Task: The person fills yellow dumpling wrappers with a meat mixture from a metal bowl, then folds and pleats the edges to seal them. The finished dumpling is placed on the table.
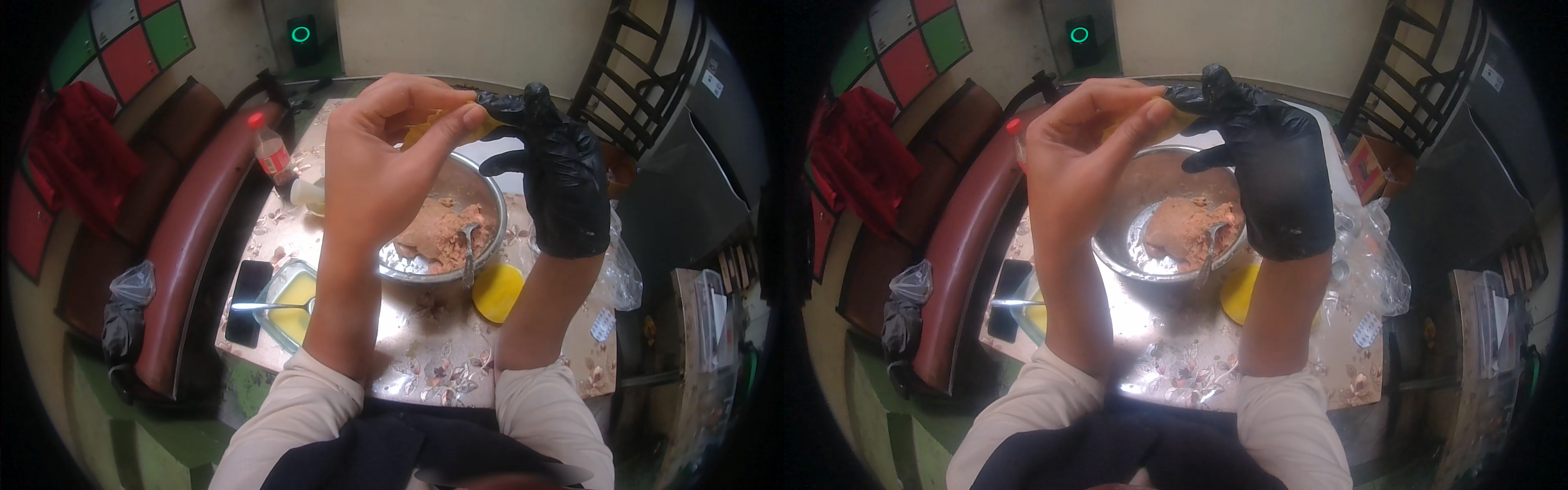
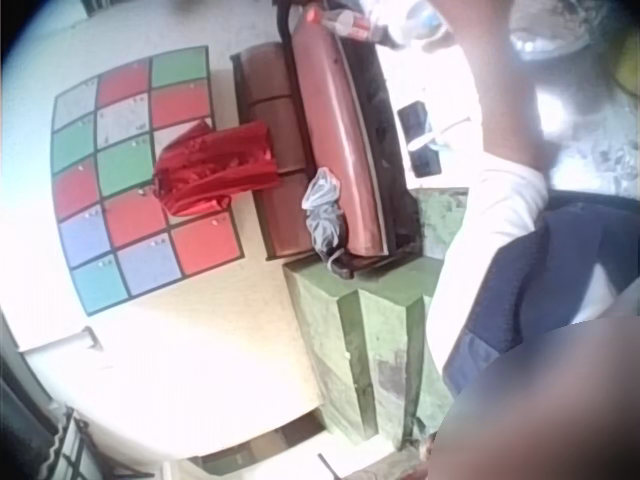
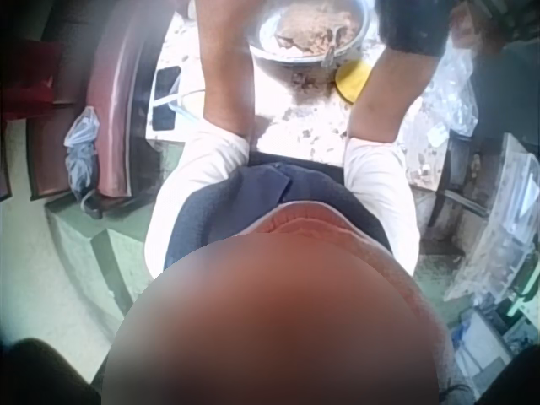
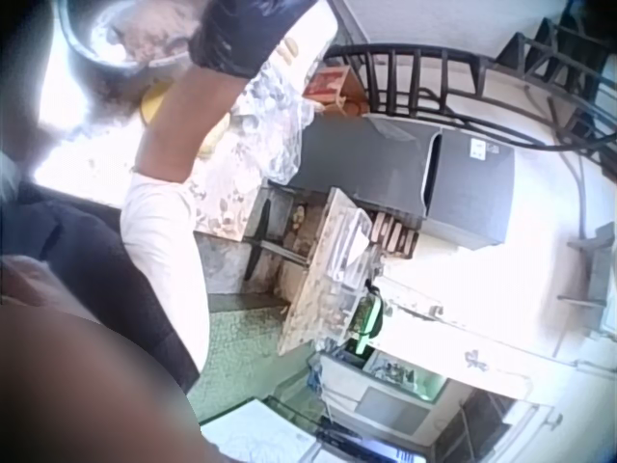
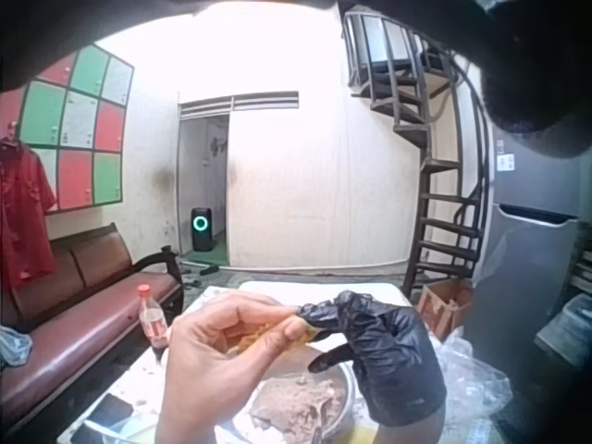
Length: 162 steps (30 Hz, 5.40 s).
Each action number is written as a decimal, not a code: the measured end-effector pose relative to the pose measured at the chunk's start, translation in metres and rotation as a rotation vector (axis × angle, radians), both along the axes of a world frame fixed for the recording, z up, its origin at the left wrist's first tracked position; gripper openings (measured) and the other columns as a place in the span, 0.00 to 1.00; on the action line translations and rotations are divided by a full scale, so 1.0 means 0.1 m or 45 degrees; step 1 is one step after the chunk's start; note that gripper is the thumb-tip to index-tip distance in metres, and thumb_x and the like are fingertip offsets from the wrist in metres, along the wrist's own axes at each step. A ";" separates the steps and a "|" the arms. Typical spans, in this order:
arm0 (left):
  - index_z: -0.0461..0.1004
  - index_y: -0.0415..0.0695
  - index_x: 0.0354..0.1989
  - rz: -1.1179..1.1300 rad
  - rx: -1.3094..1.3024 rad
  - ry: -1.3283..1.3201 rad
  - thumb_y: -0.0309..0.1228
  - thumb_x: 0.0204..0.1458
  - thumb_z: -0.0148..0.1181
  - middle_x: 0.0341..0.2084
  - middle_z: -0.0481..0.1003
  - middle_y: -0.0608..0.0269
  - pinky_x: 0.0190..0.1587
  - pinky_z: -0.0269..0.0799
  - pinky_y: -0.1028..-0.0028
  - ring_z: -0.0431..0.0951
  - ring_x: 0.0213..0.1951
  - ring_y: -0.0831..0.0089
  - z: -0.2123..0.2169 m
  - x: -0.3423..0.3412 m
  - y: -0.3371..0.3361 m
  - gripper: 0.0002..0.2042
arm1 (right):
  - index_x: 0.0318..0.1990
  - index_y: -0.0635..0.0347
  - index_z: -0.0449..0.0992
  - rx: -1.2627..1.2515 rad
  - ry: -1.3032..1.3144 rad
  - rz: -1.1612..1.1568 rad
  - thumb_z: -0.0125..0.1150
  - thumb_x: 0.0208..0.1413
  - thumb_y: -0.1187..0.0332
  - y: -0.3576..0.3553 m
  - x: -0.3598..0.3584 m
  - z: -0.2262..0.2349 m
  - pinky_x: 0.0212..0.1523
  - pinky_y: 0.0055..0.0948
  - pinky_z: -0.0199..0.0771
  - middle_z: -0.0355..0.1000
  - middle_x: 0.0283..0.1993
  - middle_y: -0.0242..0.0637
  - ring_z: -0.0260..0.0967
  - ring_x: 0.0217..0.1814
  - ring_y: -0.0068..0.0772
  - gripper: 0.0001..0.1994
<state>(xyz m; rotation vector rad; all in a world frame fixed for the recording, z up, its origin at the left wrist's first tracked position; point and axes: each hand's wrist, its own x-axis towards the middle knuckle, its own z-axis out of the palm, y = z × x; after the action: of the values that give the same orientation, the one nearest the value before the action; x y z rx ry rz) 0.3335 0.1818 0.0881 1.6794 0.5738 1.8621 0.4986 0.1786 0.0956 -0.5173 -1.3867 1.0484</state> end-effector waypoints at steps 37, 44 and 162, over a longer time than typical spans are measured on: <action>0.78 0.35 0.33 -0.037 0.062 0.102 0.25 0.49 0.67 0.31 0.78 0.62 0.35 0.75 0.82 0.81 0.33 0.76 0.02 -0.04 -0.02 0.06 | 0.40 0.64 0.81 0.079 -0.147 -0.269 0.66 0.52 0.74 -0.10 -0.05 0.04 0.38 0.23 0.76 0.78 0.33 0.36 0.74 0.33 0.24 0.08; 0.81 0.37 0.31 0.035 0.150 0.080 0.23 0.46 0.69 0.31 0.78 0.61 0.35 0.75 0.82 0.80 0.32 0.76 0.02 -0.04 0.00 0.05 | 0.40 0.62 0.81 0.076 -0.037 -0.199 0.66 0.52 0.73 -0.07 -0.07 0.02 0.37 0.24 0.77 0.79 0.34 0.36 0.76 0.34 0.26 0.08; 0.71 0.33 0.49 -0.119 -0.265 -0.164 0.32 0.55 0.63 0.38 0.79 0.53 0.37 0.78 0.79 0.81 0.36 0.71 0.04 -0.03 0.01 0.18 | 0.42 0.59 0.80 -0.060 -0.091 -0.291 0.70 0.50 0.67 0.08 -0.17 -0.02 0.26 0.18 0.72 0.78 0.35 0.36 0.74 0.28 0.22 0.13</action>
<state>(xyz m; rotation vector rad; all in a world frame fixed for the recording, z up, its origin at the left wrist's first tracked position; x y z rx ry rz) 0.3301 0.1826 0.0920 1.4166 0.6031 1.7637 0.4815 0.1870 0.0932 -0.7361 -1.3323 0.8860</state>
